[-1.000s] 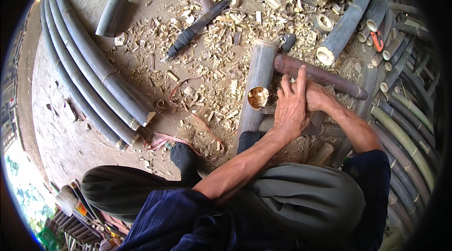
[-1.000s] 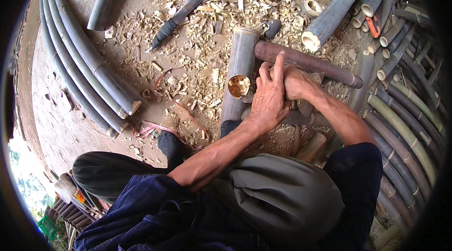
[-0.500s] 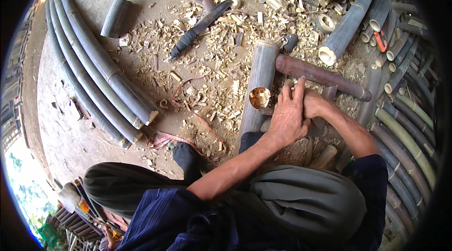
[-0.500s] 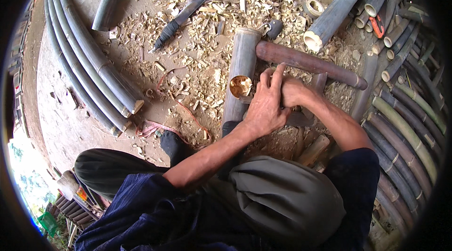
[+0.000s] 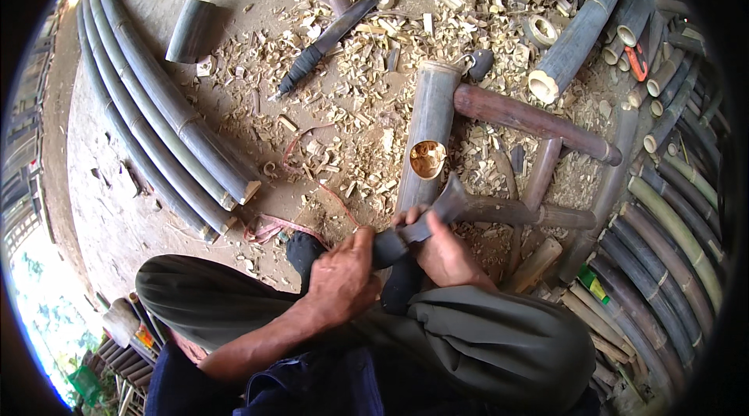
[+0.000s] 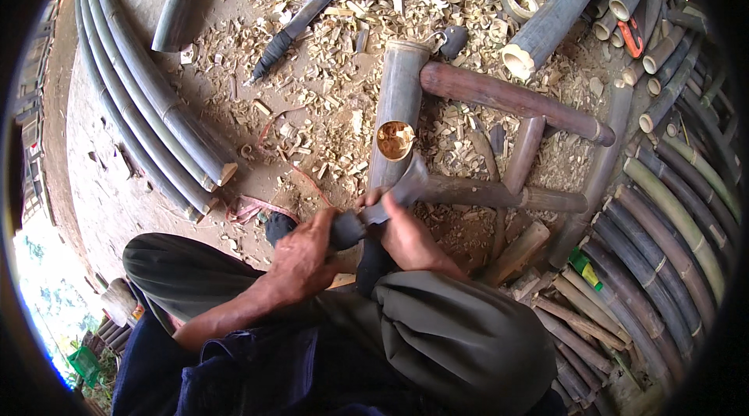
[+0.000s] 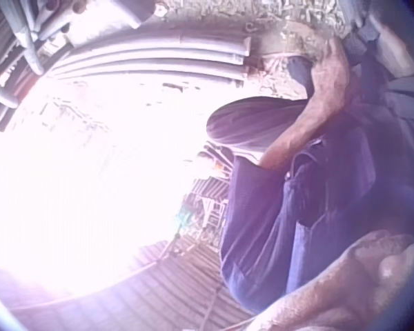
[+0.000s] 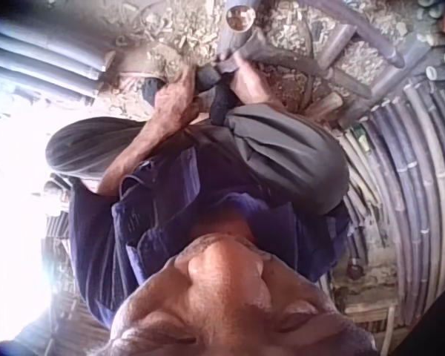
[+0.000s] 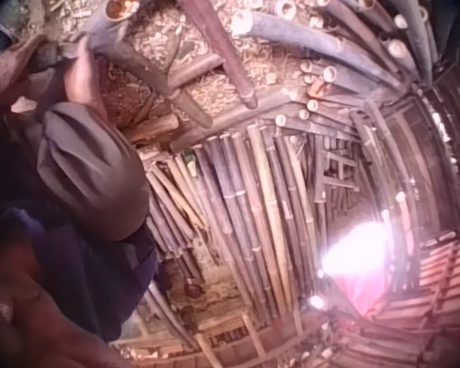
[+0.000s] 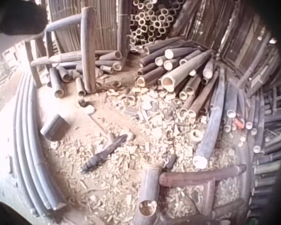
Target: The person carves a hole into a bamboo pole using a knife and chisel, and then fits a bamboo piece into the opening.
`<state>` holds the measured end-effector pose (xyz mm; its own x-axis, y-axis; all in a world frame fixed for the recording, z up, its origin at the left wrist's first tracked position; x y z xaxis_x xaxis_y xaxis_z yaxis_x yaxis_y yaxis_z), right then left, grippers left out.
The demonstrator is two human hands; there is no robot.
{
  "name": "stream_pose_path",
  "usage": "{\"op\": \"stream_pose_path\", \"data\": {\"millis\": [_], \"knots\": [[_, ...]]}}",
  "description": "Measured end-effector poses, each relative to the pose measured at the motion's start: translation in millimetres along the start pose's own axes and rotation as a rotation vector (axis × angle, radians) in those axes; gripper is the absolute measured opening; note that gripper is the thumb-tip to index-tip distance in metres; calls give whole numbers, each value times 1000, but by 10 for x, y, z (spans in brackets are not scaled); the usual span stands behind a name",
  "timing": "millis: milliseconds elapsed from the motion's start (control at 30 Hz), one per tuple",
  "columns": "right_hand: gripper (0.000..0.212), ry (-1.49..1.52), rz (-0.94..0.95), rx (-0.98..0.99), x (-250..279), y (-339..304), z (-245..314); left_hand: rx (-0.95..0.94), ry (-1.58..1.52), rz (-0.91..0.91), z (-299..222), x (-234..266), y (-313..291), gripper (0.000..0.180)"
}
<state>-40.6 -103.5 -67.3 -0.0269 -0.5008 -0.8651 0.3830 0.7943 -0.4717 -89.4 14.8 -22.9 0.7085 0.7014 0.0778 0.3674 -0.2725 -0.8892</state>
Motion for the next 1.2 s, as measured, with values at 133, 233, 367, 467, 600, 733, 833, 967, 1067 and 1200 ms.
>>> {"op": "stream_pose_path", "data": {"millis": [133,233,367,467,600,733,833,967,1067,1200], "knots": [[26,4,-43,-129,142,250,-93,-98,439,-314,-144,563,-59,52],[32,319,82,-67,81,618,-108,-87,781,-232,-634,1248,111,26],[37,634,-27,-22,-98,771,16,-130,872,-42,-849,1828,575,16],[36,527,-46,-30,-16,885,53,24,716,289,-459,1835,855,35],[31,333,-160,-185,133,738,-104,-44,382,249,50,1403,791,40],[31,-14,-210,-381,328,492,-63,16,272,128,266,711,675,41],[33,-433,-275,-553,528,187,165,36,-137,-34,246,-122,576,53],[38,-699,-276,-552,390,203,398,-115,-406,-249,204,-279,468,50],[33,-559,-222,-421,561,585,188,-142,-441,-353,495,200,459,47],[26,-197,-185,-34,293,731,237,26,205,-513,162,1118,235,31]]}}
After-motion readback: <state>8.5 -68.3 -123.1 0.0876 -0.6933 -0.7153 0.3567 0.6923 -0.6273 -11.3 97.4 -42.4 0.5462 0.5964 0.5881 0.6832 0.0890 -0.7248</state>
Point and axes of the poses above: each hand's wrist, its own y-axis towards the middle knuckle, its own x-axis out of the back of the hand, z = x × y, the point moved 10 cm from there along y, towards the middle knuckle, and after that the axes turned 15 degrees about z, right-handed, at the moved point
